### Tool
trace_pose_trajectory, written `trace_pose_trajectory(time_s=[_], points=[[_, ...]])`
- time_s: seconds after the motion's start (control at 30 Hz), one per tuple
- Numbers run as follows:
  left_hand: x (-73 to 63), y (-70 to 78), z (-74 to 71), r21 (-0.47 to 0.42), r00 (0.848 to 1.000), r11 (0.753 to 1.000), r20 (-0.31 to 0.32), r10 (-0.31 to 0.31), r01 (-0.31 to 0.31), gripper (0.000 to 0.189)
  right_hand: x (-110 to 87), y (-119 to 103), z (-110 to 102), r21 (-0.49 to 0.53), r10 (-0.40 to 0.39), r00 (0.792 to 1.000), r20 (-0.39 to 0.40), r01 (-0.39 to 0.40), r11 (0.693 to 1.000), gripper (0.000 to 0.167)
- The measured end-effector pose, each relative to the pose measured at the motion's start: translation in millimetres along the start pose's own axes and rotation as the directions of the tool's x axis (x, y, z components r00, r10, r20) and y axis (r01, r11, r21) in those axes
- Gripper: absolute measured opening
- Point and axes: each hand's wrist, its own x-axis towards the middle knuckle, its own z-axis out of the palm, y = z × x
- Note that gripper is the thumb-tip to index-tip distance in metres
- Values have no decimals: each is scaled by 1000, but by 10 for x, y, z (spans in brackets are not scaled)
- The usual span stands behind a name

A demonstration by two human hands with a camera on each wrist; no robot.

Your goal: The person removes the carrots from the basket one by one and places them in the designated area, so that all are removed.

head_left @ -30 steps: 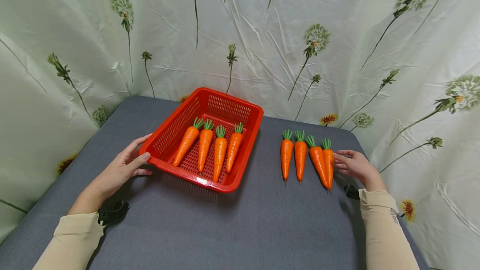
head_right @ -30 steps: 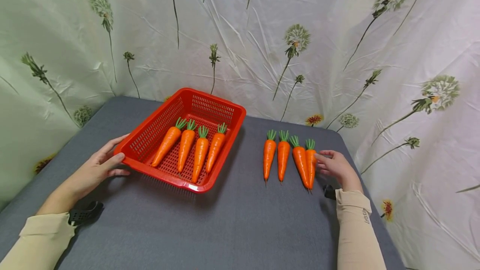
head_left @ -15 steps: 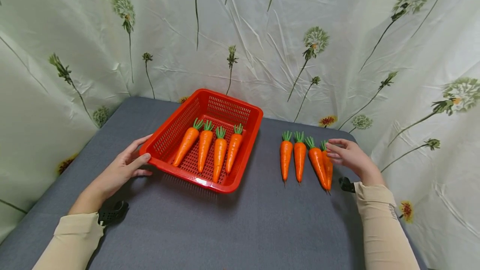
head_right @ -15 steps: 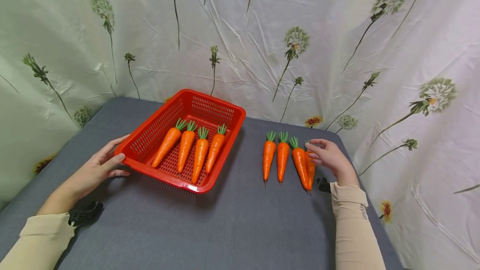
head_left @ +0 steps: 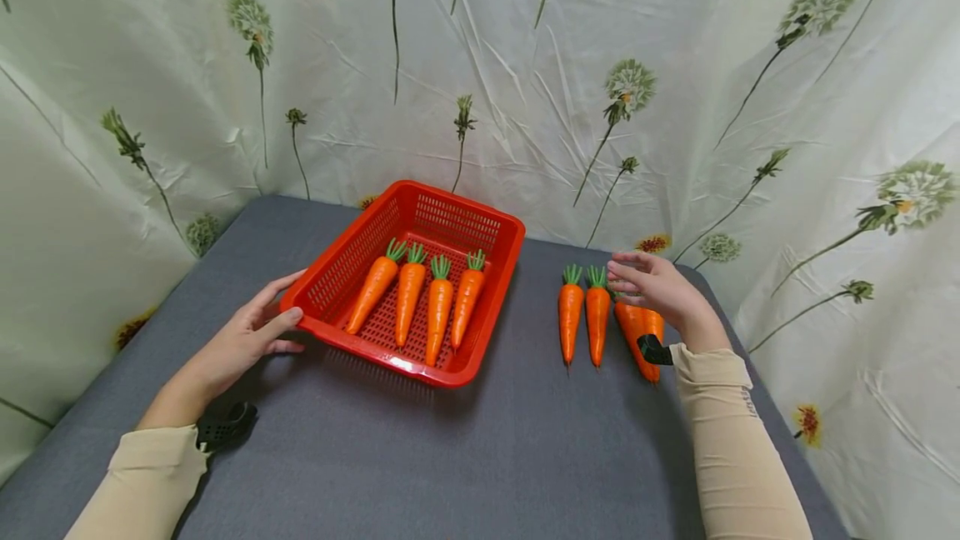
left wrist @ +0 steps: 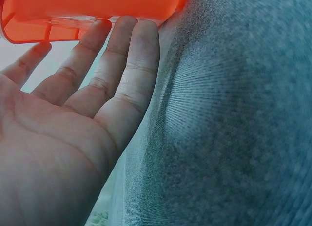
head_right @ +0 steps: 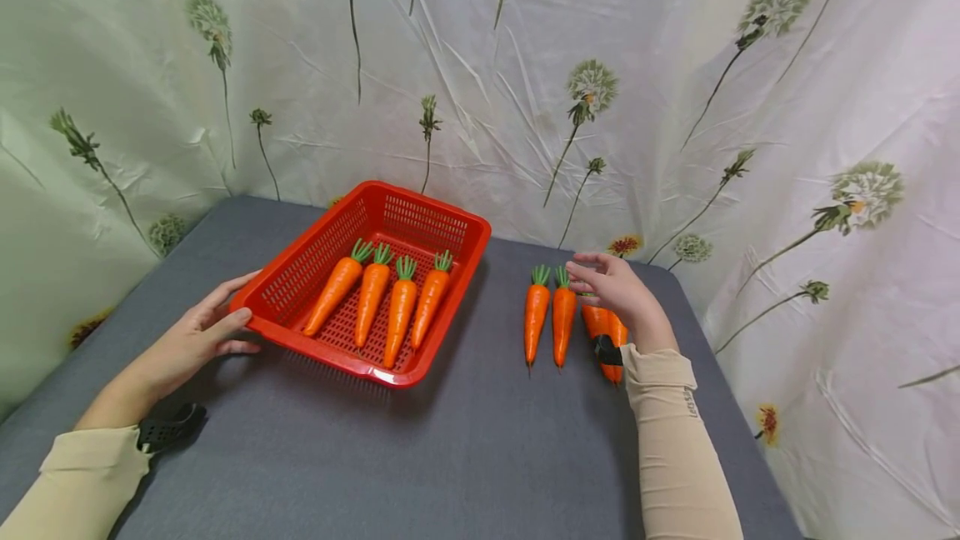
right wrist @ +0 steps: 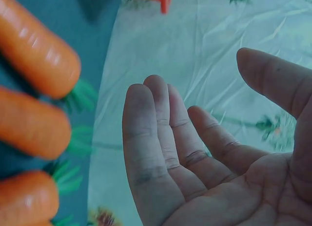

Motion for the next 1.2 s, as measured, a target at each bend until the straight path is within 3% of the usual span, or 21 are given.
trace_pose_trajectory(time_s=[0.73,1.2], points=[[9,-5,21,-6,1000,1000,11,19,-19,64,450,-723,949,141,-51,991,125,33,989,64],[8,2,16,-1,1000,1000,7,20,-20,64,660,-1024,1461,221,-36,982,187,-6,975,64]])
